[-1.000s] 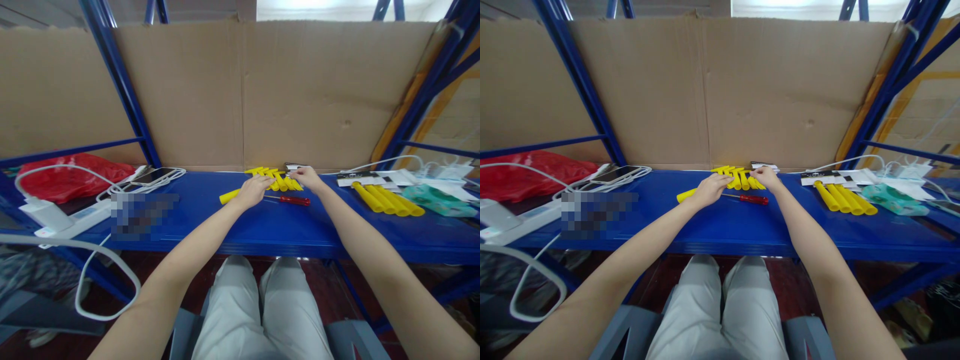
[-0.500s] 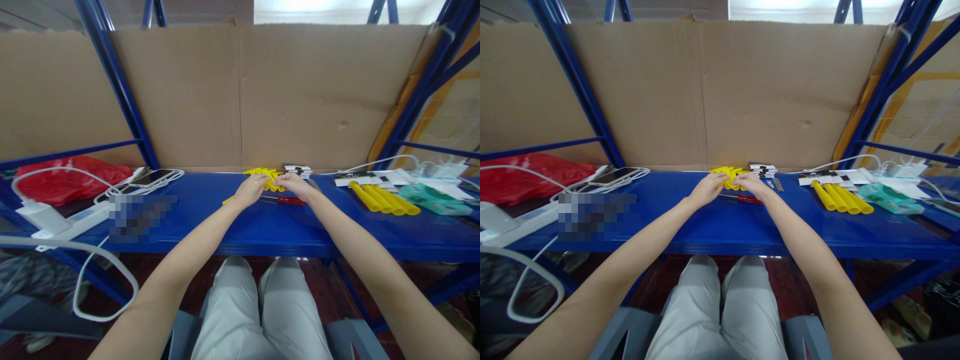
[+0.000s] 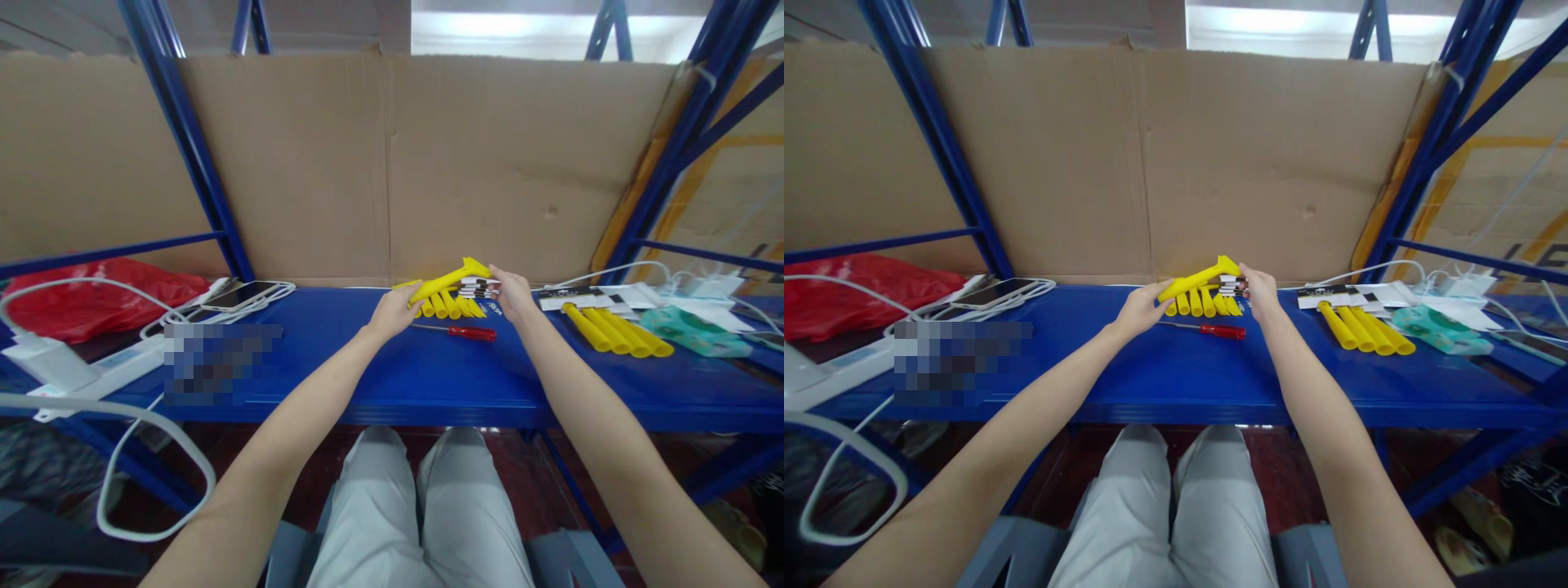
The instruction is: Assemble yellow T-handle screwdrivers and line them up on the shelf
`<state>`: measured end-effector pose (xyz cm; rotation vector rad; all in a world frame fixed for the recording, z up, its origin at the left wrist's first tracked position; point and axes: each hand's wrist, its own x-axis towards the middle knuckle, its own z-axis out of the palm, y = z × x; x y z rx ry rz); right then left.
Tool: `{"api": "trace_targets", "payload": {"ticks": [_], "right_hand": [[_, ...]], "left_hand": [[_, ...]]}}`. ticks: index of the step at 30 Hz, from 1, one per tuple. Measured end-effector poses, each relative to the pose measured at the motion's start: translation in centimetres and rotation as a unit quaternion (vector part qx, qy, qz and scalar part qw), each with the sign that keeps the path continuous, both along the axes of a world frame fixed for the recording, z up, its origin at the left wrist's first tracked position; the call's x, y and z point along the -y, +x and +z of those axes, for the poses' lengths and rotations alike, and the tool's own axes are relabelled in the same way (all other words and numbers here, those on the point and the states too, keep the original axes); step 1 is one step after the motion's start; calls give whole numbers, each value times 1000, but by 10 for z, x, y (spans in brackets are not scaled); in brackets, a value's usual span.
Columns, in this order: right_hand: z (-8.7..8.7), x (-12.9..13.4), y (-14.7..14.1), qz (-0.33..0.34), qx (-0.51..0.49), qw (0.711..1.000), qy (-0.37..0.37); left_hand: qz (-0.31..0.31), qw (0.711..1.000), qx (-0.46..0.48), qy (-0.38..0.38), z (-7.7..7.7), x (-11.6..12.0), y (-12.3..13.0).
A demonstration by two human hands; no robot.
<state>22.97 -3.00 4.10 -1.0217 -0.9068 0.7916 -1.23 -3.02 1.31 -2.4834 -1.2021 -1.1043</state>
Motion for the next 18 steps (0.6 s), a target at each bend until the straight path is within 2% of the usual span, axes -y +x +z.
{"api": "trace_targets", "payload": {"ticks": [3, 5, 8, 13, 18], "right_hand": [[-1, 2, -3, 33, 1, 999, 19], [-2, 3, -4, 32, 7, 999, 8], [-2, 4, -6, 17, 17, 999, -22], [-2, 7, -10, 20, 34, 999, -25], [-4, 5, -10, 25, 63, 997, -27]], "left_hand": [[85, 996, 41, -12, 8, 0, -4], [146, 987, 52, -32, 14, -1, -9], [205, 976, 11, -75, 18, -3, -15], [245, 953, -114, -140, 16, -9, -12], [242, 949, -126, -158, 15, -20, 1]]}}
